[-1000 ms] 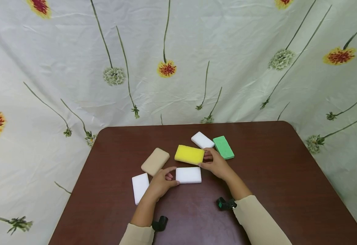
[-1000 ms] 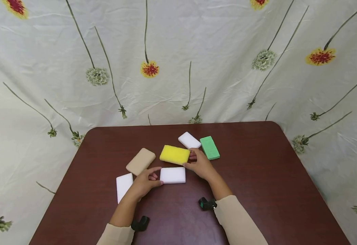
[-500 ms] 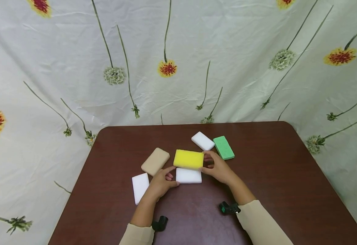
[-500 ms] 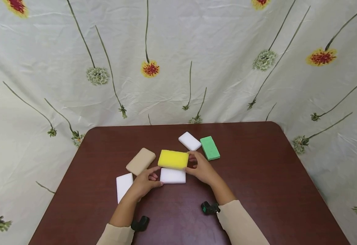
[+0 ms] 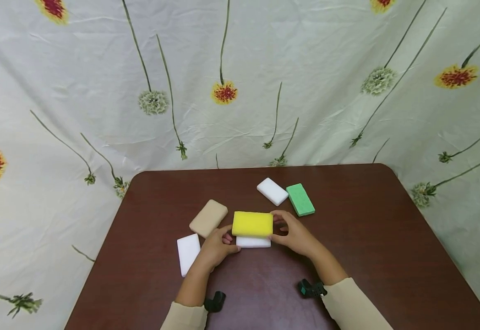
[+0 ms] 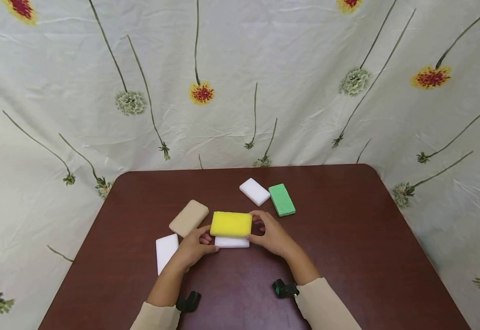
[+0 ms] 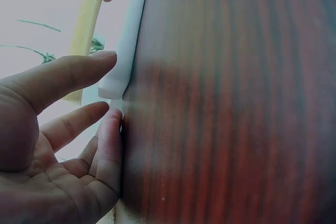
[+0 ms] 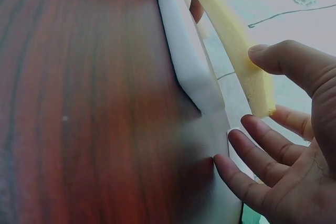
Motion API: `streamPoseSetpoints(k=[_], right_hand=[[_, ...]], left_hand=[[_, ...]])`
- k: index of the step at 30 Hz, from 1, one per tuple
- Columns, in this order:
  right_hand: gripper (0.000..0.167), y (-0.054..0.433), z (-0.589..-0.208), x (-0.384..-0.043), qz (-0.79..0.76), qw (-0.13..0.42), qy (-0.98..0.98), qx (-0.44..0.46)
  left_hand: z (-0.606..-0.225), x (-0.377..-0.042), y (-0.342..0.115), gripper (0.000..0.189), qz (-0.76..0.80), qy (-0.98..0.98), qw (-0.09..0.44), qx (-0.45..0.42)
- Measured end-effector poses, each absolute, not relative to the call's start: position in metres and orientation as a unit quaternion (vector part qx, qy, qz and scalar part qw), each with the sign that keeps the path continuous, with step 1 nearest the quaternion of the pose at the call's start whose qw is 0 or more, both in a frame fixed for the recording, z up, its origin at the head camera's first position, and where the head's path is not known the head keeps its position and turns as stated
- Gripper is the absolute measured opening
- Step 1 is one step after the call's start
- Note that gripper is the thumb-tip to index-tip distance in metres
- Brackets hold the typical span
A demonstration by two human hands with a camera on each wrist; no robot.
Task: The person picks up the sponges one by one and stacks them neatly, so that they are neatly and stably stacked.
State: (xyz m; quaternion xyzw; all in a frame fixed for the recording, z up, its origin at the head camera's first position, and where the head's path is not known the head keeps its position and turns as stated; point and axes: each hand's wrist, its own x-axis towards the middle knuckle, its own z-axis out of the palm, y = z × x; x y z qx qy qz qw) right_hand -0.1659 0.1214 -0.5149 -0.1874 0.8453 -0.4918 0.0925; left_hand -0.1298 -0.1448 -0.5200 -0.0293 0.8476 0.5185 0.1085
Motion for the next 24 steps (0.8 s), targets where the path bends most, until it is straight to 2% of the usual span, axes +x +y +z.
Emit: streamPoseSetpoints(k=[12,24], right_hand=[[0.064,0.1235,-0.519,-0.1587,-0.483,0.099,0.845,-0.208],[0.063,0.1245,-0.5229,-0.1553,-0.479,0.094,0.844,-0.224]], left_hand=[[-0.5212,-0.1292,-0.1448,0.068,0.529,0.841,0.109,-0.03],[-0.5206,-0.1279,-0.1469,0.089,0.537,0.834,0.125,-0.029]])
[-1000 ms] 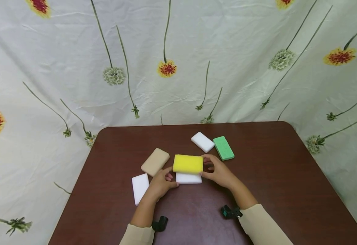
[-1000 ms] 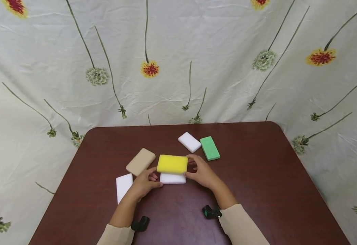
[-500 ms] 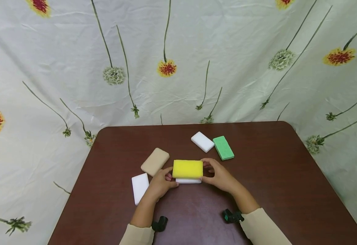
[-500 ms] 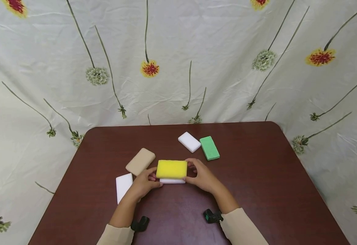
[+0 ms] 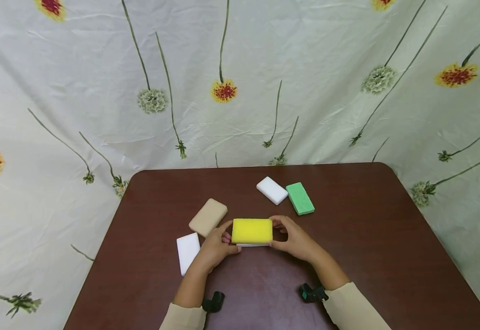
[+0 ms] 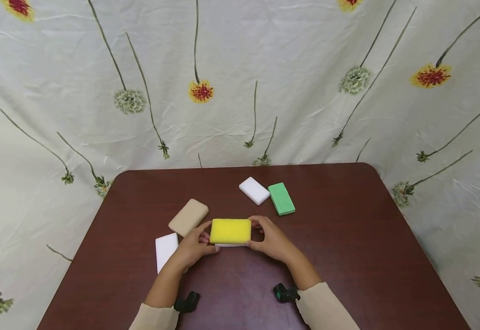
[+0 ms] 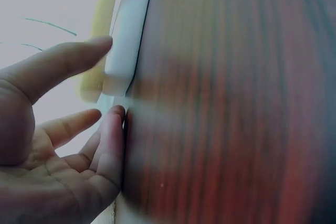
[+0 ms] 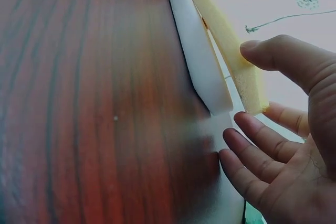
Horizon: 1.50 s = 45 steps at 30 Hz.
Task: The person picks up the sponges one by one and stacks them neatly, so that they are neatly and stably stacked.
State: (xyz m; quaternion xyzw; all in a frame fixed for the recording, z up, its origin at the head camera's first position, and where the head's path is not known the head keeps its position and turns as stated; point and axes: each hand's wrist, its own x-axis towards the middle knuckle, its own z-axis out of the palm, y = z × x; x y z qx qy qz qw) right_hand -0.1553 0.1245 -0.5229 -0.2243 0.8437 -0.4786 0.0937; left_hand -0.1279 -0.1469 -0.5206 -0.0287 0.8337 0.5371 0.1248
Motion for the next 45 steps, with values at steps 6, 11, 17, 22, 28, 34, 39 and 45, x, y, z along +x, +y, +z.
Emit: streamPoseSetpoints(k=[6,11,17,22,28,34,39,45], right_hand=[[0.063,0.126,-0.524,-0.155,-0.485,0.091,0.839,-0.228],[0.065,0.127,-0.525,-0.155,-0.482,0.097,0.84,-0.228],[0.069,0.128,-0.526,-0.155,-0.47,0.11,0.846,-0.227],[0.069,0.128,-0.525,-0.156,-0.464,0.122,0.848,-0.224],[0.069,0.128,-0.526,-0.156,-0.467,0.129,0.845,-0.228],[0.069,0.129,-0.526,-0.156,-0.472,0.128,0.842,-0.228],[0.069,0.13,-0.525,-0.157,-0.475,0.131,0.84,-0.226],[0.068,0.13,-0.526,-0.159,-0.475,0.135,0.84,-0.224]], left_hand=[[-0.522,-0.127,-0.153,0.097,0.583,0.799,0.144,-0.028],[-0.522,-0.125,-0.158,0.092,0.618,0.77,0.159,-0.024],[-0.521,-0.124,-0.159,0.083,0.623,0.763,0.171,-0.02],[-0.521,-0.123,-0.158,0.08,0.616,0.769,0.167,-0.021],[-0.521,-0.122,-0.156,0.081,0.616,0.77,0.165,-0.023],[-0.52,-0.122,-0.156,0.08,0.622,0.765,0.166,-0.024],[-0.52,-0.122,-0.156,0.08,0.624,0.763,0.165,-0.027],[-0.521,-0.122,-0.155,0.075,0.618,0.769,0.158,-0.034]])
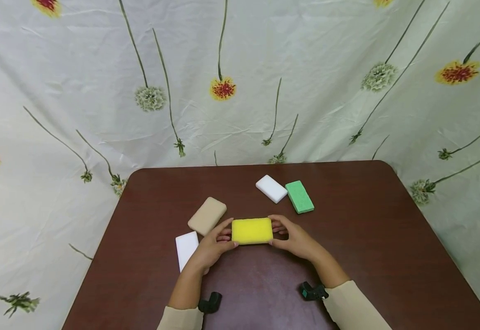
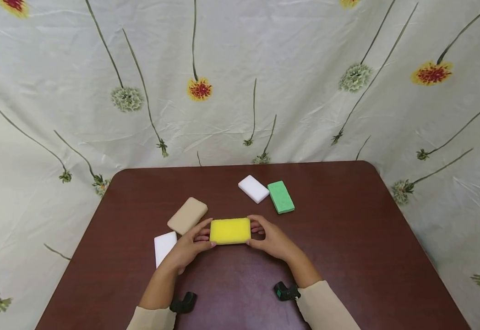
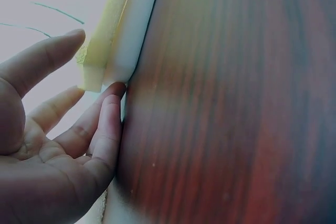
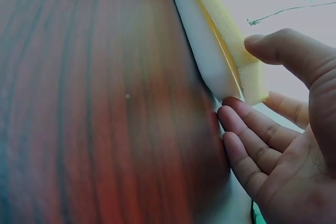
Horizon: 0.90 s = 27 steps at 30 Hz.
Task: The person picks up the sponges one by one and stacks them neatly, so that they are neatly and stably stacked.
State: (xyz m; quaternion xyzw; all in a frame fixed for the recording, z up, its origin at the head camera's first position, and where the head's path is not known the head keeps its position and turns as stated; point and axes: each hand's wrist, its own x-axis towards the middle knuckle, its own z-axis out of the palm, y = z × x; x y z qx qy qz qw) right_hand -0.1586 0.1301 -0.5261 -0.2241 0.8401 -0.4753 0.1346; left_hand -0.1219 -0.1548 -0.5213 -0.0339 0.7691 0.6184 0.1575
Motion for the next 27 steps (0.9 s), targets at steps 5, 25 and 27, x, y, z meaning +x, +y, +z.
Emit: streamPoseSetpoints(k=[5,25,27], right_hand=[[0.067,0.1309,-0.5261,-0.1596,-0.475,0.137,0.839,-0.227],[0.075,0.1297,-0.5274,-0.1614,-0.473,0.142,0.84,-0.224],[0.075,0.1298,-0.5269,-0.1603,-0.482,0.144,0.836,-0.222]], left_hand=[[-0.5221,-0.1224,-0.1538,0.073,0.614,0.773,0.156,-0.042],[-0.5188,-0.1224,-0.1534,0.073,0.61,0.777,0.15,-0.036],[-0.5185,-0.1216,-0.1533,0.072,0.608,0.779,0.149,-0.035]])
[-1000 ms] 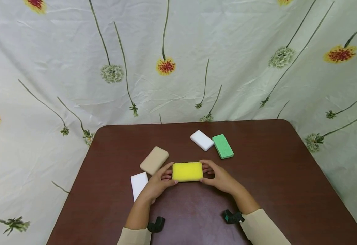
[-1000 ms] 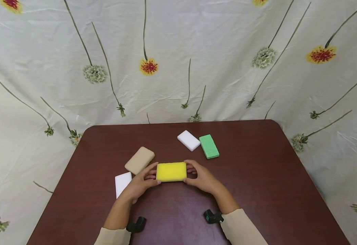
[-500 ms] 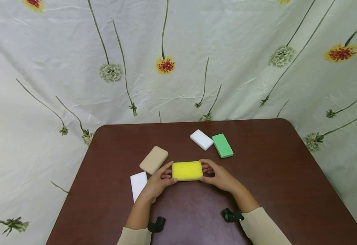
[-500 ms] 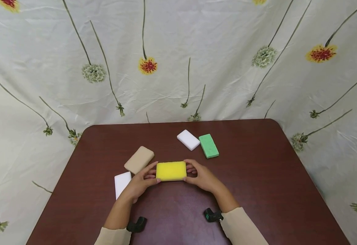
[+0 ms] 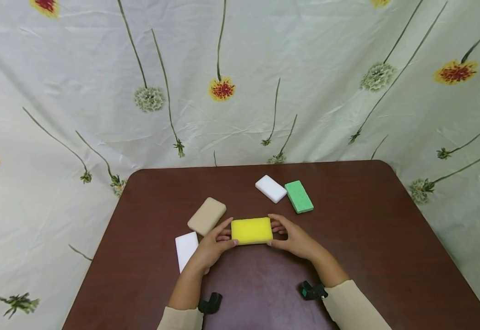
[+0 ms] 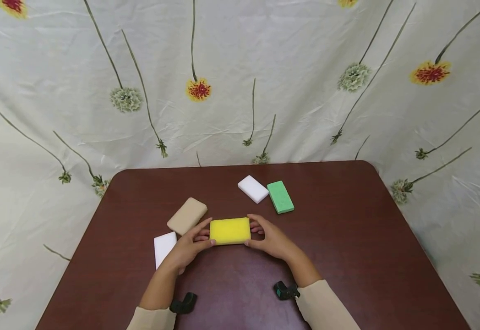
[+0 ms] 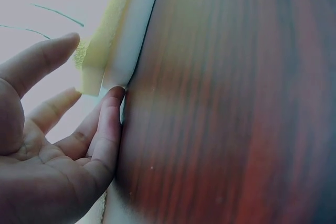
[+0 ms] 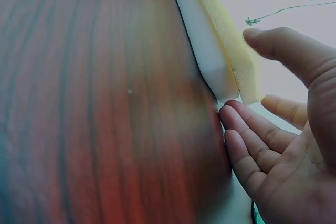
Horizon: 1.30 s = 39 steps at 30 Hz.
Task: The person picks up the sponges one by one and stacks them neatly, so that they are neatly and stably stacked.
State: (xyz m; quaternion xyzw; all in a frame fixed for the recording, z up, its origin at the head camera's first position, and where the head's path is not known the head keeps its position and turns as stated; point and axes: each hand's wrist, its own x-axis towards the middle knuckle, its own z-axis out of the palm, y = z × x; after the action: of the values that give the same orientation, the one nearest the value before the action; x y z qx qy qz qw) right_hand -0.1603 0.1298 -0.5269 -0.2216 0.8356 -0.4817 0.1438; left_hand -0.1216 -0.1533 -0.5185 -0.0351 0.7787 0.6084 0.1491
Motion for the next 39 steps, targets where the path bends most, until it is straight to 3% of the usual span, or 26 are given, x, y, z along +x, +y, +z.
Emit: streamPoseSetpoints(k=[5,18,29,39], right_hand=[[0.07,0.13,-0.525,-0.157,-0.516,0.119,0.825,-0.199],[0.06,0.139,-0.517,-0.165,-0.513,-0.009,0.852,-0.103],[0.06,0.151,-0.519,-0.174,-0.497,-0.062,0.864,-0.043],[0.064,0.162,-0.518,-0.182,-0.5,-0.074,0.863,0.021]], left_hand=[[-0.521,-0.122,-0.154,0.073,0.606,0.78,0.152,-0.038],[-0.522,-0.122,-0.154,0.075,0.616,0.772,0.152,-0.041],[-0.524,-0.123,-0.154,0.074,0.615,0.772,0.153,-0.045],[-0.523,-0.122,-0.155,0.075,0.613,0.774,0.153,-0.041]])
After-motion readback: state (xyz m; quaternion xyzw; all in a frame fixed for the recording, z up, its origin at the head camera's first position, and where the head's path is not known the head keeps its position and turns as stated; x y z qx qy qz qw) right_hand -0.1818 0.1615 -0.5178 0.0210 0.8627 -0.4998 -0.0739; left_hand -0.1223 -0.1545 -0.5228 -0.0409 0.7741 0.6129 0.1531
